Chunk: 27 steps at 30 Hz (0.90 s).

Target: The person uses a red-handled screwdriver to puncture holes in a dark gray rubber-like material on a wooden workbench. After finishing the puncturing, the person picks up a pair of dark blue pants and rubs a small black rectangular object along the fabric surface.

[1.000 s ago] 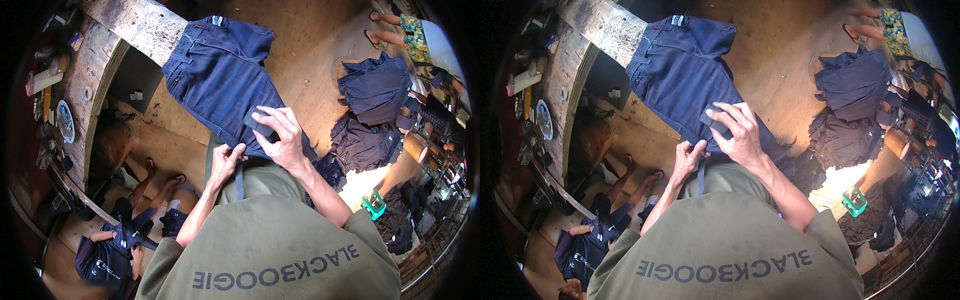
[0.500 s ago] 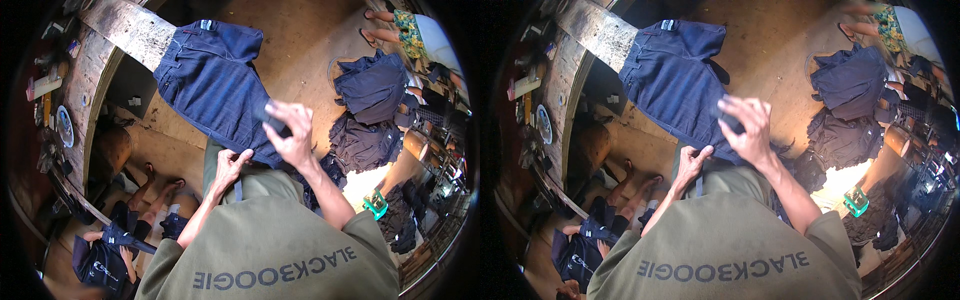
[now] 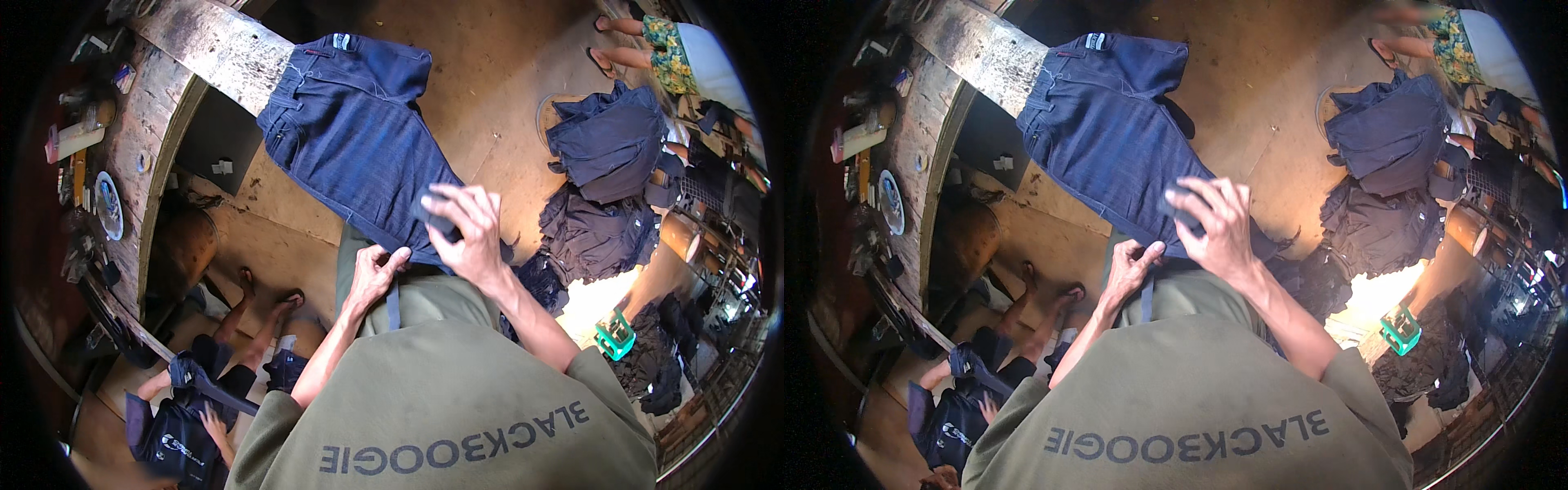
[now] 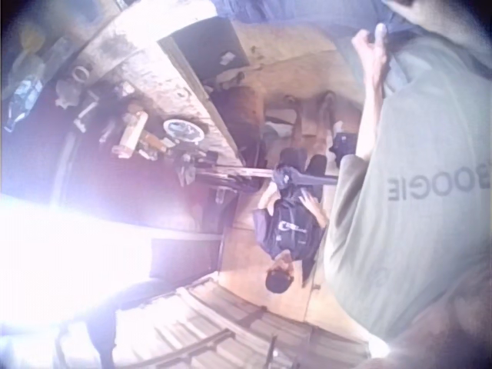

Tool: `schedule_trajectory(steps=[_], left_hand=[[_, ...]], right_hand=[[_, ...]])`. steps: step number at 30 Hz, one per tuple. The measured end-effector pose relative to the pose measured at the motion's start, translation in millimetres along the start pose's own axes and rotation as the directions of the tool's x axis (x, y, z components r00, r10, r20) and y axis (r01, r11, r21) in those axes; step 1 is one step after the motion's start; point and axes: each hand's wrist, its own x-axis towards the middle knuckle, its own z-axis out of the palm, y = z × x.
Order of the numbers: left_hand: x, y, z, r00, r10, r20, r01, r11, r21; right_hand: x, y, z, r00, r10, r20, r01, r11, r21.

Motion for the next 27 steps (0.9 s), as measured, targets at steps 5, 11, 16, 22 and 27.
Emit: schedule_trajectory(steps=[5,11,16,22,27], left_hand=[[1.7,6.2,-5.1,0.999,-0.027,0.042,0.024,0.997,0.07],[1.7,18.9,-33.8,0.998,0.025,0.066,-0.031,0.995,0.091],[32.2,77.9,-149.4,0.619,0.412,-0.669,-0.196,0.905,0.376],[137.6,158.2,-201.7,0.811,0.519,-0.27,-0.095,0.573,0.814],[128.7,181.4,-195.9,0.814,0.579,-0.031,-0.338,0.518,0.785]], right_hand=[[7.0,8.7,2.5,0.965,0.213,-0.15,-0.206,0.977,0.063],[-68.2,-14.4,-2.4,0.937,0.343,0.074,-0.328,0.782,0.53],[-179.0,-44.6,-11.0,0.417,0.905,0.086,-0.357,0.075,0.931],[-217.6,-63.4,32.8,-0.041,0.876,0.48,0.138,-0.471,0.871],[-203.6,-58.9,88.9,-0.101,0.885,0.455,0.367,-0.391,0.844]])
